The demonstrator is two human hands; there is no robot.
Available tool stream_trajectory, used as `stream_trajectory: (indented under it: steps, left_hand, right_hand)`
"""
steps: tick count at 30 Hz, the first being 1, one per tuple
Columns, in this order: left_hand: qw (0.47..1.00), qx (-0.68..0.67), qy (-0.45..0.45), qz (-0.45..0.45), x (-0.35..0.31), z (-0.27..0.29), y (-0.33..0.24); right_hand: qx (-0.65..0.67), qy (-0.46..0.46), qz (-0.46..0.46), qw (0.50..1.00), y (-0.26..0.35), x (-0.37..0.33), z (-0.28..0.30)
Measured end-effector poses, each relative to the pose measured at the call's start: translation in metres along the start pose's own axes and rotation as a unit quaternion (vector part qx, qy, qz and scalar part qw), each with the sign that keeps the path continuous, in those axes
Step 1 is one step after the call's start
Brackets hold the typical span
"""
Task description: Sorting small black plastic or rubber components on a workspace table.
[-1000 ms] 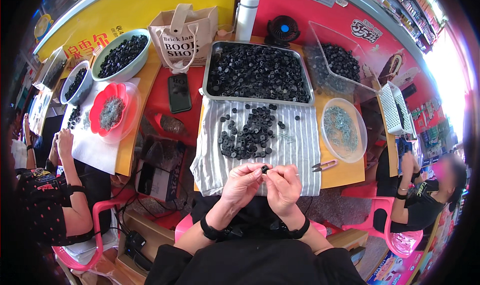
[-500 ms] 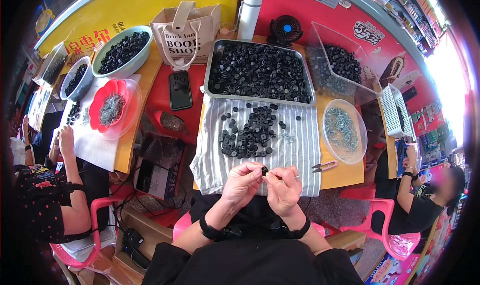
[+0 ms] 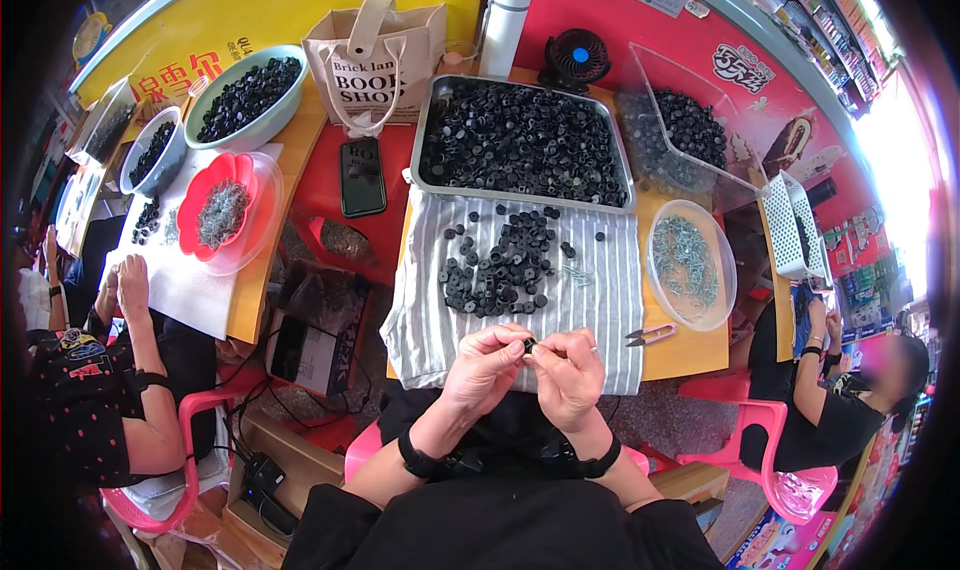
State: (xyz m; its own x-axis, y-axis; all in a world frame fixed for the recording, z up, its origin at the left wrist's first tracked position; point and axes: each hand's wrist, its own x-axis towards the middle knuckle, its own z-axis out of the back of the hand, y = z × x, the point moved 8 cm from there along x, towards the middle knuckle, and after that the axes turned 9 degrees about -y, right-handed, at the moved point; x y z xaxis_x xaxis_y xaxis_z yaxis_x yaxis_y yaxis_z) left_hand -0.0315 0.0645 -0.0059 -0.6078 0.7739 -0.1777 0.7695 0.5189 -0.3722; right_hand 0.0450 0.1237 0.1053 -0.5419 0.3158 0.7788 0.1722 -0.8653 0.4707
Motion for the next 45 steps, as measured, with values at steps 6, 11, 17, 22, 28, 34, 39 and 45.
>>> stream_trajectory:
  steps: [6,11,17,22,28,34,39,45]
  left_hand:
    - [1.000,-0.006,0.016,0.001,0.001,0.001,-0.001]
    - [1.000,0.005,0.015,-0.005,0.001,0.000,-0.003]
    - [1.000,0.003,0.025,0.000,-0.001,-0.003,-0.002]
    - [1.000,-0.002,0.017,0.001,-0.001,0.000,-0.001]
    - [0.999,0.022,0.013,-0.024,0.002,0.001,-0.001]
    - [0.999,0.030,0.022,-0.011,0.004,-0.001,0.005]
    - [0.999,0.036,-0.021,0.021,-0.005,0.006,0.005]
    - [0.998,0.040,-0.020,0.041,-0.003,0.009,0.005]
  right_hand:
    - [0.064,0.004,-0.036,0.997,-0.007,0.002,-0.001]
    - [0.133,0.058,-0.172,0.974,-0.025,0.000,-0.009]
    - [0.144,0.081,-0.198,0.966,-0.030,-0.001,-0.010]
    - [0.136,0.098,-0.178,0.970,-0.031,0.002,-0.013]
    - [0.118,0.147,-0.125,0.974,-0.038,-0.002,-0.018]
    - [0.070,0.079,-0.126,0.986,-0.018,0.015,-0.004]
    - [0.038,0.089,-0.039,0.995,-0.005,0.018,0.001]
    - [-0.002,-0.080,-0.110,0.991,-0.088,0.150,0.097]
